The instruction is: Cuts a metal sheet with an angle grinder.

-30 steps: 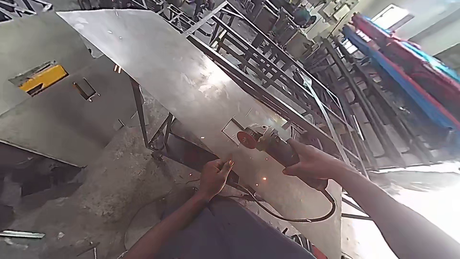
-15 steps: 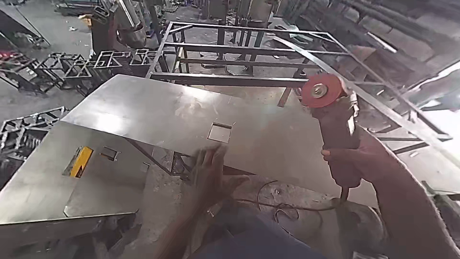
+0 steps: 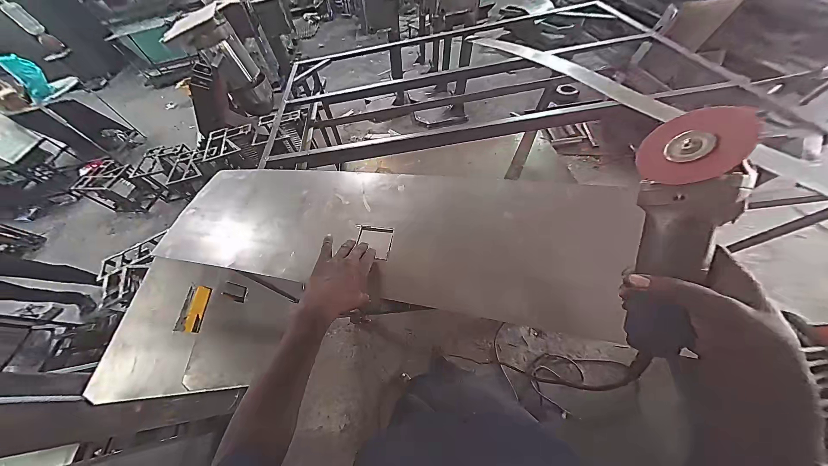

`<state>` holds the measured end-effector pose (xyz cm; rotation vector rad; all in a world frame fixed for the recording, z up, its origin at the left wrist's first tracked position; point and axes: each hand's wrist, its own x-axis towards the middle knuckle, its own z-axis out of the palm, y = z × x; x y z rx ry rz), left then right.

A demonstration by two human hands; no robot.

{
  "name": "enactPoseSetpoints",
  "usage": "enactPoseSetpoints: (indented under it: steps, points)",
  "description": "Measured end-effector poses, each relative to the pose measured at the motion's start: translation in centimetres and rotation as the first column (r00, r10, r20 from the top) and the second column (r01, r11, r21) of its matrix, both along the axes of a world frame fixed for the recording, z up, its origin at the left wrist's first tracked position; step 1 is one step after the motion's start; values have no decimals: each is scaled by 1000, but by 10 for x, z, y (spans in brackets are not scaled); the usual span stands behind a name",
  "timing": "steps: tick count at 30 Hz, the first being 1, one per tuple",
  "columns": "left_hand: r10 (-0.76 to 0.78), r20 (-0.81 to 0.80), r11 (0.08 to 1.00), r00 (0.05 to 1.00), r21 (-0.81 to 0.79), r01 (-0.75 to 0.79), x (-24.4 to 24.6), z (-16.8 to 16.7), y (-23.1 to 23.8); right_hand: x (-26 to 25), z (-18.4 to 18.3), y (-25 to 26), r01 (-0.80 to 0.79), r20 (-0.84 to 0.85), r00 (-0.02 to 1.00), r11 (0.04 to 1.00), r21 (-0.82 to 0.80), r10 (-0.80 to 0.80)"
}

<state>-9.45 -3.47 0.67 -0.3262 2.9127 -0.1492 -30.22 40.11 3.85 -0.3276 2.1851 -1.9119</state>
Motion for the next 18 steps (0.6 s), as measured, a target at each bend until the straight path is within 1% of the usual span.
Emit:
enactPoseSetpoints:
  steps: [1, 2, 4, 6, 7, 10, 12, 15, 18]
  points:
    - [-20, -39, 999, 999, -29, 19, 3, -7, 1, 0, 0, 4, 6, -3, 1000, 1000, -11, -6]
    - [-54, -111, 997, 992, -66, 47, 7, -11, 3, 0, -1, 9, 12, -6, 1000, 1000, -27, -12]
    - [-116, -232, 985, 966, -149, 83, 18, -18, 8, -2, -2, 18, 1, -8, 1000, 999, -54, -1]
    - [-182, -327, 972, 927, -204, 118, 26, -32, 14, -4, -5, 27, -14, 4, 1000, 997, -73, 14]
    - [-225, -387, 960, 894, -244, 137, 28, -43, 15, -6, -5, 30, -21, 6, 1000, 996, -83, 21]
    - [-334, -580, 929, 743, -336, 155, 32, -69, 17, -7, -9, 36, -57, -22, 998, 989, -137, 55]
    - [-344, -615, 925, 710, -350, 146, 35, -71, 25, -7, -12, 41, -75, -46, 997, 982, -172, 68]
    - [-376, -591, 904, 714, -404, 141, 47, -75, 38, -2, -19, 54, -68, -49, 997, 982, -174, 60]
    - [-380, -641, 900, 667, -424, 105, 49, -78, 38, 12, -21, 60, -54, -63, 997, 976, -209, 41]
